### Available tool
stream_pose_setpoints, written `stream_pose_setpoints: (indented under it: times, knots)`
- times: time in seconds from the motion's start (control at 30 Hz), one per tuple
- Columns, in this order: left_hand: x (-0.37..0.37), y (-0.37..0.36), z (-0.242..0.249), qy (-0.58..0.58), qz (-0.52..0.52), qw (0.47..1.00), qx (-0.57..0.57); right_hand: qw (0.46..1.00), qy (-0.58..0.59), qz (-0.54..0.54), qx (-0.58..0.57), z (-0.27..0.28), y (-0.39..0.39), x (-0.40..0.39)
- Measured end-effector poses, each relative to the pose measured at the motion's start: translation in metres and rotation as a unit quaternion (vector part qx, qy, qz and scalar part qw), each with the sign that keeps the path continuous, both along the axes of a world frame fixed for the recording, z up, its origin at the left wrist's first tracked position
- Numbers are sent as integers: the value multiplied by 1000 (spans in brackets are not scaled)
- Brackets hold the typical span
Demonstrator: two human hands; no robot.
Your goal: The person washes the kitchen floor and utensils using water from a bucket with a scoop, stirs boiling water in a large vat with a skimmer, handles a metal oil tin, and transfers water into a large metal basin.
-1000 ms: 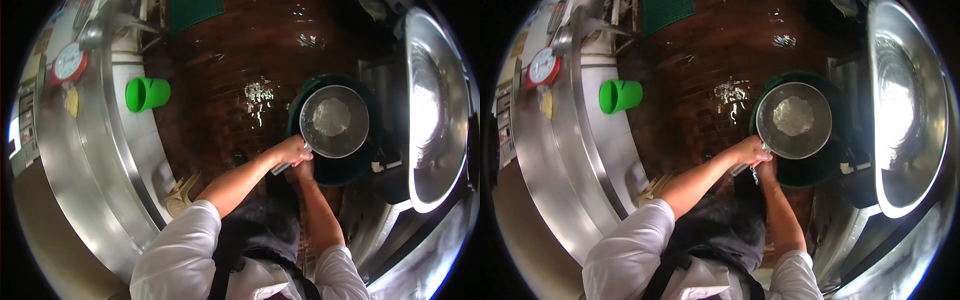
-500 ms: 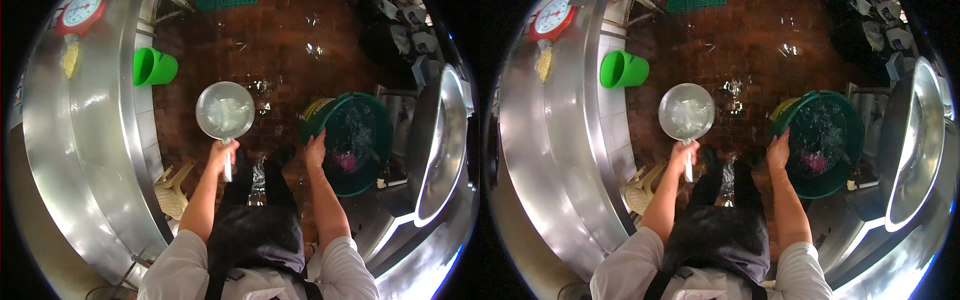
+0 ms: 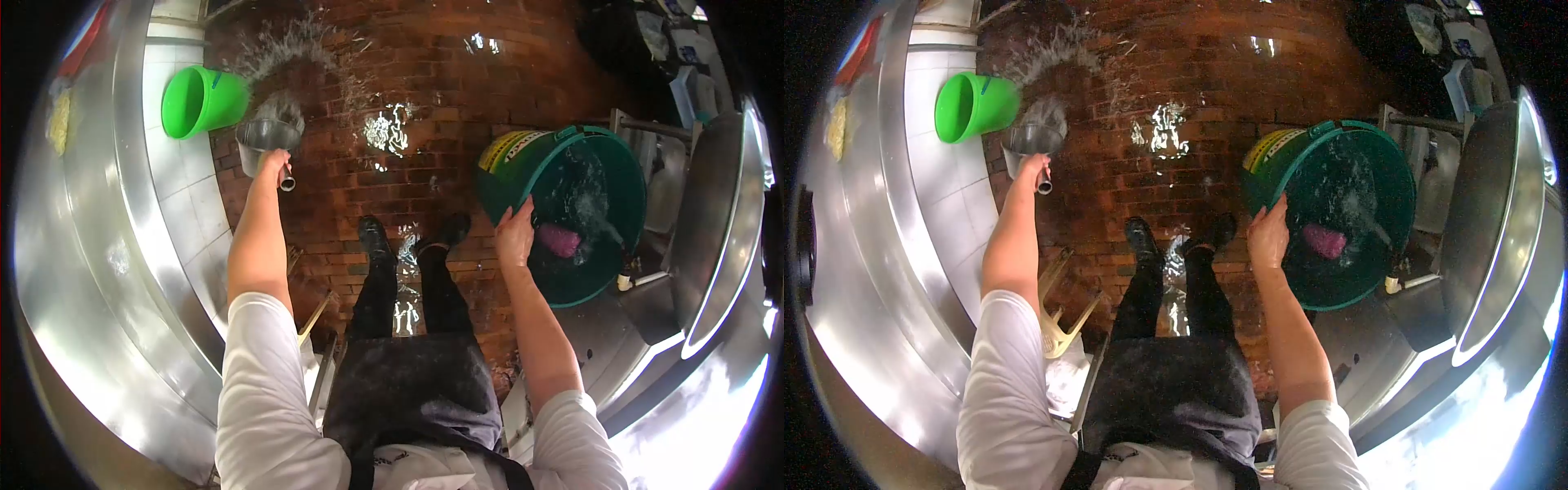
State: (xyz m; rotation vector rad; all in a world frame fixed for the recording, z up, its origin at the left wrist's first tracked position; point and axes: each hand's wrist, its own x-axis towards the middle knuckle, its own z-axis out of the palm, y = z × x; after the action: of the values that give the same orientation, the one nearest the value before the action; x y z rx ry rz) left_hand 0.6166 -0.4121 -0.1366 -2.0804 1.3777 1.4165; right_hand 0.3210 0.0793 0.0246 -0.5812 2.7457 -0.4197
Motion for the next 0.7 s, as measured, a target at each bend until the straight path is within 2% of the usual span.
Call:
stream_pose_setpoints:
  times: [0.03, 0.17, 0.33, 0.4, 0.47, 0.57, 0.63, 0.67, 0.7]
  knots:
    - [-11, -7, -4, -59, -79, 994, -34, 1000, -6, -2, 2, 0, 0, 0]
    - [-76, -18, 26, -162, -228, 954, -104, 1000, -3, -4, -4, 2, -1, -1]
    - [-124, -26, 40, -228, -424, 855, -194, 998, -45, -40, -1, 2, -2, -2]
    - [-138, -25, 49, -229, -330, 875, -269, 995, -78, -54, 10, 1, -1, -3]
    - [-150, -18, 59, -225, -234, 883, -340, 997, -64, -41, -7, 0, 1, -4]
    - [-182, 11, 126, -136, -254, 895, -341, 998, -45, -35, -19, -5, 4, -3]
    - [-199, 37, 155, -50, -302, 874, -376, 999, -28, -31, -34, -17, 9, -1]
    - [-203, 57, 175, 55, -268, 919, -283, 998, -18, -25, -46, -26, 13, 0]
    - [-219, 99, 226, 209, -199, 939, -188, 998, -38, -32, -42, -23, 13, -2]
